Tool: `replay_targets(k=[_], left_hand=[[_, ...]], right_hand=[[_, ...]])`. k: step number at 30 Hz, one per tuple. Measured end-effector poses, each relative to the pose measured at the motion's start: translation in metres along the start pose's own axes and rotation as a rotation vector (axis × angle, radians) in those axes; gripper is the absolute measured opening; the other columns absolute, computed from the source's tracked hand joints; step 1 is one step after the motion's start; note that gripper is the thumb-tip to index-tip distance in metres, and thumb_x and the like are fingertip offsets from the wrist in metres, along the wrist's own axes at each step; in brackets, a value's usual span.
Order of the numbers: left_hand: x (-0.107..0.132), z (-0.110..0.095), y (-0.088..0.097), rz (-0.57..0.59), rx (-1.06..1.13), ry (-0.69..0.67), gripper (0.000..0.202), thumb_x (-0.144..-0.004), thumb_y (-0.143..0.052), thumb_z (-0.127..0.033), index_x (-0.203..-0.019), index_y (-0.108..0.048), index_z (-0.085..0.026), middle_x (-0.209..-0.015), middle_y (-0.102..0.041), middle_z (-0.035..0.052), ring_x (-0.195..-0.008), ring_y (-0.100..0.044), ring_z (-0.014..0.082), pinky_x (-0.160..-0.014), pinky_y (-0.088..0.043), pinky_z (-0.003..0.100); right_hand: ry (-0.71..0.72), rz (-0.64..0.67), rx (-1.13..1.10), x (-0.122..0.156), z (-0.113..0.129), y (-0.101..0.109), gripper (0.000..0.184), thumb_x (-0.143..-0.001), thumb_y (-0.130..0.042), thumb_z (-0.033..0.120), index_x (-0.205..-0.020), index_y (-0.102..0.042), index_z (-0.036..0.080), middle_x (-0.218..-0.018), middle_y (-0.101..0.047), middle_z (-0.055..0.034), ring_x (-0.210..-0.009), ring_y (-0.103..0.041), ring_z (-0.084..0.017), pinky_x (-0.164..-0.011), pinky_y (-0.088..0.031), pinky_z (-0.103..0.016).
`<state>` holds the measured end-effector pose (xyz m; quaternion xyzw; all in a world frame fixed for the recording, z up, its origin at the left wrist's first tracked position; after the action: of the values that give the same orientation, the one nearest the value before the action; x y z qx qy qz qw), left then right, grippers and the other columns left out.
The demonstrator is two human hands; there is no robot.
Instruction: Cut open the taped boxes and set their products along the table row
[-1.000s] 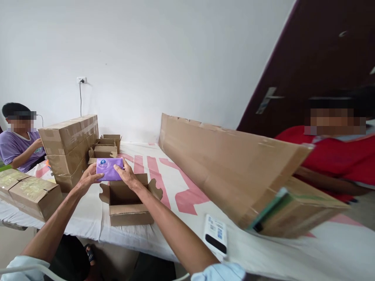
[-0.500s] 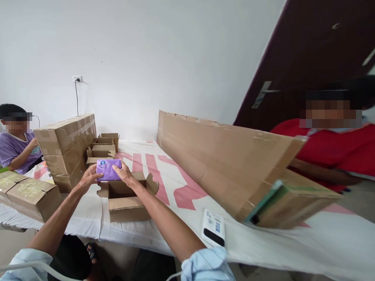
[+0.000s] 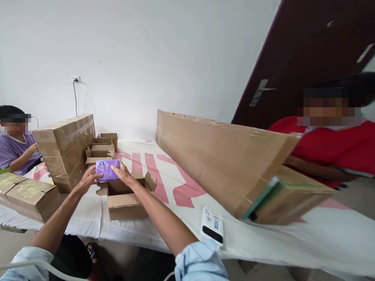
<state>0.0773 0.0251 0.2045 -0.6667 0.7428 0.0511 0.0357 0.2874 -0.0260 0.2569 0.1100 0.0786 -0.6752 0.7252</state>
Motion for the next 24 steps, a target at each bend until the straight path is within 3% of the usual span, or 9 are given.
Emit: replay_targets(k=[3,6,11,14,17,20,24], left_hand=[[0.004,-0.008,-0.003,0.005,0.012,-0.023,0.083,-0.055,-0.098,-0.045,-0.126,-0.062,-0.022,-0.113,-0.075,0.0104,-0.091,-0.073,0.0273,-0.073,-0.055,0.035],[0.01,-0.026,-0.011,0.03,0.041,-0.075,0.085,-0.053,-0.1,-0.048,-0.124,-0.062,-0.019,-0.111,-0.076,0.0114,-0.095,-0.073,0.0294,-0.078,-0.057,0.038],[0.025,-0.084,-0.019,0.073,0.078,-0.254,0.08,-0.055,-0.102,-0.042,-0.122,-0.064,-0.019,-0.114,-0.076,0.0106,-0.104,-0.072,0.0307,-0.09,-0.059,0.042],[0.037,-0.128,-0.005,0.034,0.056,-0.42,0.082,-0.058,-0.102,-0.036,-0.128,-0.064,-0.02,-0.118,-0.076,0.0094,-0.105,-0.072,0.0292,-0.088,-0.06,0.039],[0.043,-0.159,0.028,-0.11,0.059,-0.563,0.078,-0.06,-0.101,-0.035,-0.128,-0.067,-0.019,-0.118,-0.076,0.0083,-0.106,-0.072,0.0276,-0.087,-0.059,0.035],[0.036,-0.157,0.055,-0.199,0.071,-0.567,0.077,-0.054,-0.102,-0.032,-0.122,-0.069,-0.018,-0.111,-0.078,0.0062,-0.098,-0.072,0.0246,-0.084,-0.059,0.032],[0.009,-0.1,0.064,-0.185,0.033,-0.372,0.076,-0.047,-0.102,-0.029,-0.115,-0.069,-0.017,-0.102,-0.077,0.0047,-0.09,-0.071,0.0219,-0.081,-0.059,0.032]], right_hand=[[0.002,-0.001,0.015,0.0,-0.001,0.001,0.053,-0.077,-0.081,0.052,-0.122,-0.071,0.026,-0.122,-0.076,-0.0096,-0.123,-0.066,-0.034,-0.106,-0.054,-0.052],[0.02,-0.022,0.026,-0.009,0.001,-0.002,0.065,-0.076,-0.081,0.054,-0.133,-0.067,0.026,-0.135,-0.073,-0.0097,-0.137,-0.059,-0.034,-0.115,-0.048,-0.052],[0.174,-0.057,0.062,-0.015,0.021,-0.006,0.088,-0.082,-0.074,0.059,-0.159,-0.048,0.025,-0.164,-0.051,-0.0108,-0.158,-0.037,-0.032,-0.13,-0.029,-0.052],[0.323,0.02,0.16,0.005,0.039,0.001,0.087,-0.088,-0.074,0.055,-0.165,-0.041,0.029,-0.171,-0.042,-0.0088,-0.159,-0.035,-0.033,-0.129,-0.031,-0.055],[0.384,0.134,0.547,0.027,0.039,0.016,0.07,-0.087,-0.077,0.042,-0.154,-0.058,0.03,-0.164,-0.051,-0.0087,-0.155,-0.039,-0.037,-0.128,-0.029,-0.058],[0.252,0.264,0.975,0.037,0.011,0.037,0.051,-0.086,-0.077,0.031,-0.137,-0.071,0.025,-0.149,-0.063,-0.015,-0.141,-0.051,-0.041,-0.12,-0.035,-0.06],[0.095,0.327,1.174,0.045,-0.019,0.059,0.044,-0.092,-0.068,0.026,-0.136,-0.069,0.024,-0.143,-0.065,-0.0159,-0.131,-0.059,-0.038,-0.108,-0.045,-0.056]])
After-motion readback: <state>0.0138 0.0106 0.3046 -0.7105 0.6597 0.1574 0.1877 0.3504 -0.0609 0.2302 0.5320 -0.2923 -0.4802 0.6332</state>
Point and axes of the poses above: each hand's wrist, its own x-axis away from the middle knuckle, its own y-axis out of the back of the hand, z = x × y, the point moved 9 cm from there along -x, towards the middle knuckle
